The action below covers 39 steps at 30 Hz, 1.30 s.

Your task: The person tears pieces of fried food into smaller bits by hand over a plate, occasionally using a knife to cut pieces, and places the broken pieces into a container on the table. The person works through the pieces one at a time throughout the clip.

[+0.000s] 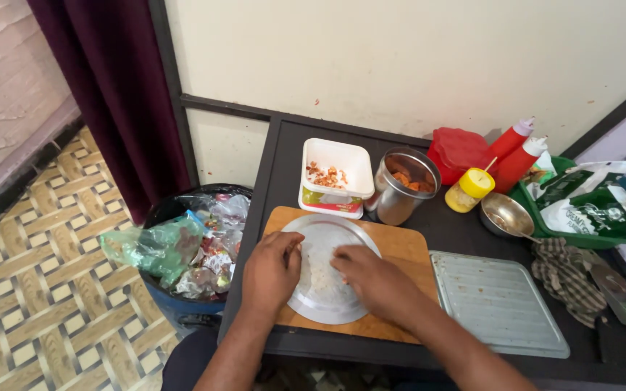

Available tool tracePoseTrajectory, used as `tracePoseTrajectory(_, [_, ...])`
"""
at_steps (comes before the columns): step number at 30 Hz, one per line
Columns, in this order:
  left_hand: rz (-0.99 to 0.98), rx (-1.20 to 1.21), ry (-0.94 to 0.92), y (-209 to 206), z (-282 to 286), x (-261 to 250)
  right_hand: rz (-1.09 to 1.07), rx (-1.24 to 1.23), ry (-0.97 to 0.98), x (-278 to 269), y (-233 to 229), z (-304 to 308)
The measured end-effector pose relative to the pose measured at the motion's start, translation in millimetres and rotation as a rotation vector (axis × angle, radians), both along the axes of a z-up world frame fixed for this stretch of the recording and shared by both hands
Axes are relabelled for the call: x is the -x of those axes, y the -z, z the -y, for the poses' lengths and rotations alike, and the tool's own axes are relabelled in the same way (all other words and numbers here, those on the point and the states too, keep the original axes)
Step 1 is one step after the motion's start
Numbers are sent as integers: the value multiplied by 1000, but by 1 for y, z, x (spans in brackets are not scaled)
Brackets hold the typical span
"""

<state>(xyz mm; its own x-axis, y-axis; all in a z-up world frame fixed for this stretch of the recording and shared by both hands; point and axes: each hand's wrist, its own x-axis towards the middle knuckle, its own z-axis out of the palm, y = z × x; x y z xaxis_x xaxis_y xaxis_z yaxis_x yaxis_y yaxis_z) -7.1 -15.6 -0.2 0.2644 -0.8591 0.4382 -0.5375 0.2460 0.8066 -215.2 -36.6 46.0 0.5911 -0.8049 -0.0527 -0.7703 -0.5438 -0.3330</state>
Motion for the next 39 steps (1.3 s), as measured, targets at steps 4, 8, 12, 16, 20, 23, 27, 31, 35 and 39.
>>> tracePoseTrajectory(4, [3, -18, 2, -1, 1, 1, 148, 268, -156, 18, 19, -20])
tracePoseTrajectory(8, [29, 0, 6, 4, 2, 2, 155, 308, -121, 13, 23, -34])
tracePoseTrajectory(12, [28, 13, -8, 0, 0, 2, 147, 351, -135, 7, 24, -21])
tracePoseTrajectory(16, [-5, 18, -12, 3, 0, 3, 186, 352, 12, -12, 18, 10])
tracePoseTrajectory(20, [-22, 28, -4, 3, 2, 0, 132, 336, -2, -23, 23, 34])
tracePoseTrajectory(23, [-53, -34, -2, -3, -1, 1, 74, 308, -17, -18, 16, 23])
tracePoseTrajectory(27, [-58, -13, -20, 1, 3, 1, 10, 289, -37, -9, 16, 5])
tracePoseTrajectory(31, [-11, 57, -35, 9, 5, 0, 135, 226, -25, -24, 8, -3])
tracePoseTrajectory(35, [9, 54, -33, 9, 6, 2, 250, 226, -129, -44, 14, 3])
tracePoseTrajectory(39, [21, 41, -34, 8, 4, 1, 157, 285, -176, -41, 27, 0])
